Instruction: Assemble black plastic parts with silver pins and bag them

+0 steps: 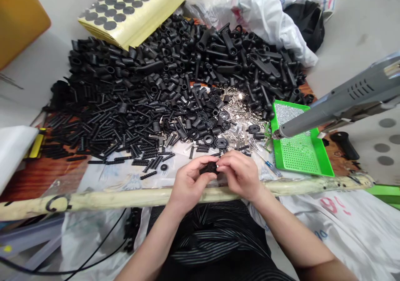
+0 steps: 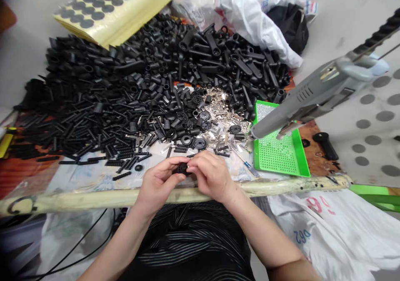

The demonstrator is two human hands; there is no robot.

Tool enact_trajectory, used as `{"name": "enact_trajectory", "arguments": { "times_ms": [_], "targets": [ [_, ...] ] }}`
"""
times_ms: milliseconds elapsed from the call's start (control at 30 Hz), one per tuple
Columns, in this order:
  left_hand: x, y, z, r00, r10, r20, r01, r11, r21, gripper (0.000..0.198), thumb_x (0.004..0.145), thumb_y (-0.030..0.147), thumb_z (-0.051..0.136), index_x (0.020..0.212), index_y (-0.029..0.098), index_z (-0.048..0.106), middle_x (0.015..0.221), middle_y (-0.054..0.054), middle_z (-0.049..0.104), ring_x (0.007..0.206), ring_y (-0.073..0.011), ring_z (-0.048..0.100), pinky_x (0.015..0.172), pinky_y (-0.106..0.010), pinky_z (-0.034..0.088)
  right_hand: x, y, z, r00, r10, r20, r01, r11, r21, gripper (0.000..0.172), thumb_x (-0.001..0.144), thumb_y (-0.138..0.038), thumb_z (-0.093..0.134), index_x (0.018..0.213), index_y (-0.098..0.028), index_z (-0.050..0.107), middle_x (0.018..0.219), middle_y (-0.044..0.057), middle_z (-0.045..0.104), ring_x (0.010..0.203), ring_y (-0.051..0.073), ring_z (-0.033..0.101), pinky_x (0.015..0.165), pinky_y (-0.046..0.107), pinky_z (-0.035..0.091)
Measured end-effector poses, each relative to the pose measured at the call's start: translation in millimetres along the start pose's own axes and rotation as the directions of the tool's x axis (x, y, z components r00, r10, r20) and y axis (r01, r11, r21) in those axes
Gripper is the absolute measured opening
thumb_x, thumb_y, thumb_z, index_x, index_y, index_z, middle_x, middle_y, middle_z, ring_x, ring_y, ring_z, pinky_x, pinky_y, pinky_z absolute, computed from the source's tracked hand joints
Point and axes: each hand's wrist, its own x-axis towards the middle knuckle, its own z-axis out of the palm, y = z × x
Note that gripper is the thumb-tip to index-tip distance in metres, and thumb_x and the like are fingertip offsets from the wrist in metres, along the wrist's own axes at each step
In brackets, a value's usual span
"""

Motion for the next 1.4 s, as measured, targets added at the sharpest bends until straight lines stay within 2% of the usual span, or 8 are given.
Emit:
{"name": "enact_trajectory", "arguments": {
  "times_ms": [367, 533, 733, 833, 933, 1033, 1200, 1400],
  "targets": [
    [4, 3, -3.8, 0.992, 0.01, 0.122, 0.004, 0.994, -0.113, 0.024, 0.079, 0.015, 0.06, 0.103, 0.017, 0.063, 0.101, -0.006, 0.067, 0.093, -0.0171, 0.062, 0.079, -0.025, 0.05, 9, -11, -3, 0.998, 0.054, 0.013, -0.053, 0.997, -0.06, 0.014, 0.09, -0.008, 0.047, 0.084, -0.02, 0.054, 0.075, 0.004, 0.061, 0.07, 0.017, 0.057, 0.063, 0.029, 0.047],
    [4, 7, -1.1, 0.992, -0.06, 0.114, 0.076, 0.987, -0.14, 0.038, 0.073, 0.013, 0.063, 0.111, 0.016, 0.057, 0.105, -0.008, 0.066, 0.102, -0.021, 0.06, 0.081, -0.028, 0.05, 12, -10, -9, 0.995, 0.055, 0.086, -0.043, 0.989, -0.139, 0.011, 0.091, -0.011, 0.048, 0.085, -0.019, 0.054, 0.075, 0.005, 0.061, 0.071, 0.019, 0.057, 0.063, 0.031, 0.047],
    [6, 6, -0.4, 0.982, -0.144, 0.125, 0.168, 0.964, -0.207, 0.017, 0.074, 0.015, 0.062, 0.089, 0.016, 0.054, 0.073, 0.001, 0.064, 0.061, -0.013, 0.062, 0.064, -0.027, 0.051, 12, -10, -14, 0.99, 0.13, 0.058, -0.125, 0.989, -0.085, 0.012, 0.091, -0.013, 0.048, 0.084, -0.02, 0.055, 0.074, 0.003, 0.059, 0.068, 0.018, 0.056, 0.061, 0.03, 0.047],
    [7, 5, -0.8, 0.979, -0.151, 0.137, 0.182, 0.95, -0.254, 0.018, 0.074, 0.015, 0.062, 0.09, 0.015, 0.054, 0.074, 0.0, 0.064, 0.059, -0.0123, 0.062, 0.061, -0.026, 0.05, 12, -9, -17, 0.981, 0.18, 0.076, -0.181, 0.984, 0.003, 0.005, 0.09, -0.021, 0.053, 0.091, -0.019, 0.058, 0.077, 0.004, 0.058, 0.068, 0.018, 0.056, 0.06, 0.03, 0.049],
    [8, 6, -0.4, 0.979, -0.161, 0.128, 0.19, 0.946, -0.261, 0.018, 0.073, 0.014, 0.062, 0.089, 0.014, 0.056, 0.079, -0.001, 0.065, 0.064, -0.0117, 0.061, 0.06, -0.023, 0.05, 13, -8, -22, 0.977, 0.146, 0.157, -0.153, 0.988, 0.036, 0.027, 0.086, -0.029, 0.064, 0.11, -0.019, 0.058, 0.097, 0.009, 0.06, 0.084, 0.022, 0.058, 0.07, 0.035, 0.052],
    [8, 6, -0.3, 0.977, -0.153, 0.149, 0.189, 0.944, -0.271, 0.017, 0.073, 0.015, 0.062, 0.09, 0.014, 0.057, 0.079, -0.001, 0.064, 0.061, -0.0102, 0.058, 0.059, -0.023, 0.049, 15, -7, -24, 0.967, 0.096, 0.237, -0.109, 0.993, 0.043, 0.032, 0.09, -0.021, 0.058, 0.122, -0.021, 0.056, 0.107, 0.011, 0.06, 0.098, 0.024, 0.057, 0.082, 0.04, 0.051],
    [8, 5, -1.2, 0.976, -0.161, 0.148, 0.198, 0.939, -0.281, 0.022, 0.073, 0.016, 0.063, 0.095, 0.013, 0.059, 0.078, -0.001, 0.065, 0.054, -0.009, 0.057, 0.056, -0.024, 0.048, 14, -5, -25, 0.966, 0.142, 0.216, -0.156, 0.987, 0.047, 0.032, 0.089, -0.02, 0.06, 0.121, -0.023, 0.058, 0.105, 0.009, 0.062, 0.098, 0.023, 0.059, 0.082, 0.04, 0.053],
    [8, 6, 1.2, 0.983, -0.179, 0.045, 0.184, 0.954, -0.238, 0.014, 0.07, 0.012, 0.062, 0.083, 0.014, 0.058, 0.063, 0.002, 0.061, 0.048, -0.0085, 0.054, 0.049, -0.021, 0.045, 14, -3, -25, 0.951, 0.156, 0.268, -0.192, 0.975, 0.115, 0.028, 0.088, -0.017, 0.061, 0.115, -0.023, 0.062, 0.101, 0.007, 0.065, 0.094, 0.021, 0.06, 0.081, 0.038, 0.053]
  ]
}}
